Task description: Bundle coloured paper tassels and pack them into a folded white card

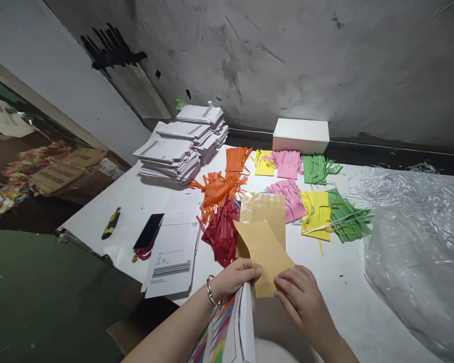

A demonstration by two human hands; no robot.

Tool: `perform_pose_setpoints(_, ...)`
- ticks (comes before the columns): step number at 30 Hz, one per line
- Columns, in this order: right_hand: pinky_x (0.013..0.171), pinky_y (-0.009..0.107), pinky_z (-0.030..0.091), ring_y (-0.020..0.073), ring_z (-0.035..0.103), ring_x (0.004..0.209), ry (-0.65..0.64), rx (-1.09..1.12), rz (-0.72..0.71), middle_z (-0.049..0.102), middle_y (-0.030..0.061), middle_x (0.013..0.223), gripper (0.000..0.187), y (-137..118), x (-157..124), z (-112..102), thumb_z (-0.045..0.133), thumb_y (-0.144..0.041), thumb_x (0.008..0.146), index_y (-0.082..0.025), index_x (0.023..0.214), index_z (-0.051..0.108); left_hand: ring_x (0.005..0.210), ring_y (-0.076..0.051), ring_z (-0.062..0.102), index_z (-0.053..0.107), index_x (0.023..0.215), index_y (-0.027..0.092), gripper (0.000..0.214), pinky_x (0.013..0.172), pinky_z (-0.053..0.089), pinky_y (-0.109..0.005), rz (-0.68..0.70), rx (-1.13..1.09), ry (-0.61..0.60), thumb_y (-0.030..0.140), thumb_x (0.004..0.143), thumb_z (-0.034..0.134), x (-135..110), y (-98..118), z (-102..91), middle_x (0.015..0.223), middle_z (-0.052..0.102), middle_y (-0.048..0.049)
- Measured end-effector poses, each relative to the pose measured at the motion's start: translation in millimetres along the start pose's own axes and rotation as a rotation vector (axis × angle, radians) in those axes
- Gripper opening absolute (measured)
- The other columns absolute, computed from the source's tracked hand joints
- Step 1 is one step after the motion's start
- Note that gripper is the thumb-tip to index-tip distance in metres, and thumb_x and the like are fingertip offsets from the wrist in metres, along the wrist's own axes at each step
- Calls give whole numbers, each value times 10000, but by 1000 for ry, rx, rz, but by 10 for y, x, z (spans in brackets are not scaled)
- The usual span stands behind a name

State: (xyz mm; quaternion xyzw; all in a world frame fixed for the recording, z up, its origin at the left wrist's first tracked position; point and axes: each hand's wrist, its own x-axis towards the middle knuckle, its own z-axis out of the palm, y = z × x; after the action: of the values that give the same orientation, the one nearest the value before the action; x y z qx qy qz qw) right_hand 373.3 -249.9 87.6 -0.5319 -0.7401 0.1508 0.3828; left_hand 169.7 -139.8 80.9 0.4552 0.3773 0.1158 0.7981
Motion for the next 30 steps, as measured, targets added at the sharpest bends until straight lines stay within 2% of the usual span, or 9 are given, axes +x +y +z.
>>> perform_pose_setpoints(3, 791, 395, 520, 206, 624, 861, 59, -7, 70, 672, 55, 958, 222, -73, -34, 155, 565, -160, 925, -249, 1121, 620, 523, -83, 432, 677, 793, 132, 451, 520, 332, -217, 2, -36, -49, 559, 677, 770, -80, 20, 61, 634, 562, 24)
perform_pose_setpoints(7, 756, 378, 522, 208, 615, 846, 144, 21, 114, 668, 57, 934, 195, -112, -152, 290, 579, -169, 923, -250, 1091, 637, 551, -96, 491, 707, 923, 130, 498, 524, 373, -212, -23, -118, -87, 470, 592, 858, -159, -76, 152, 683, 626, -1)
perform_pose_setpoints(10, 726, 339, 550, 207, 623, 869, 115, 180, 212, 658, 63, 946, 161, -178, -195, 278, 609, -227, 916, -259, 1061, 672, 489, -82, 461, 699, 899, 133, 439, 472, 355, -200, -40, -142, -49, 457, 637, 837, -225, -174, 178, 605, 592, 24)
perform_pose_setpoints(14, 501, 225, 504, 200, 636, 855, 57, 392, 381, 638, 72, 928, 154, -292, -194, 210, 598, -280, 918, -269, 999, 728, 467, -75, 451, 694, 932, 127, 436, 452, 359, -197, -24, -136, -52, 447, 665, 822, -333, -219, 194, 609, 584, 26)
perform_pose_setpoints(20, 528, 251, 498, 184, 608, 722, 194, 404, 479, 602, 33, 771, 117, -431, -218, 276, 646, -285, 865, -245, 783, 719, 460, -81, 464, 698, 959, 115, 464, 454, 361, -203, -12, -112, -59, 485, 698, 798, -424, -192, 283, 616, 605, 13)
perform_pose_setpoints(23, 538, 268, 495, 191, 602, 744, 281, 313, 392, 605, 41, 780, 112, -463, -264, 318, 620, -228, 879, -249, 815, 710, 488, -109, 517, 700, 964, 127, 471, 489, 396, -220, -4, -100, -35, 528, 725, 767, -444, -177, 327, 608, 623, 5)
perform_pose_setpoints(26, 723, 364, 523, 184, 587, 748, 376, 134, 183, 611, 18, 761, 164, -480, -304, 310, 610, -126, 876, -263, 900, 698, 522, -141, 562, 704, 957, 135, 460, 531, 431, -240, 7, -96, -20, 535, 735, 754, -460, -165, 357, 558, 608, 14)
perform_pose_setpoints(28, 859, 450, 485, 173, 577, 735, 396, 33, 71, 613, 0, 757, 229, -488, -318, 286, 603, -62, 861, -261, 945, 678, 513, -144, 563, 705, 962, 140, 455, 549, 443, -250, 13, -100, -11, 533, 738, 749, -467, -160, 371, 521, 588, 28)
perform_pose_setpoints(30, 901, 488, 448, 169, 571, 732, 389, -33, 12, 618, -3, 769, 265, -498, -320, 259, 585, -28, 856, -255, 974, 654, 475, -131, 539, 702, 971, 149, 447, 547, 441, -252, 7, -104, -5, 530, 742, 745, -471, -157, 385, 500, 578, 40)
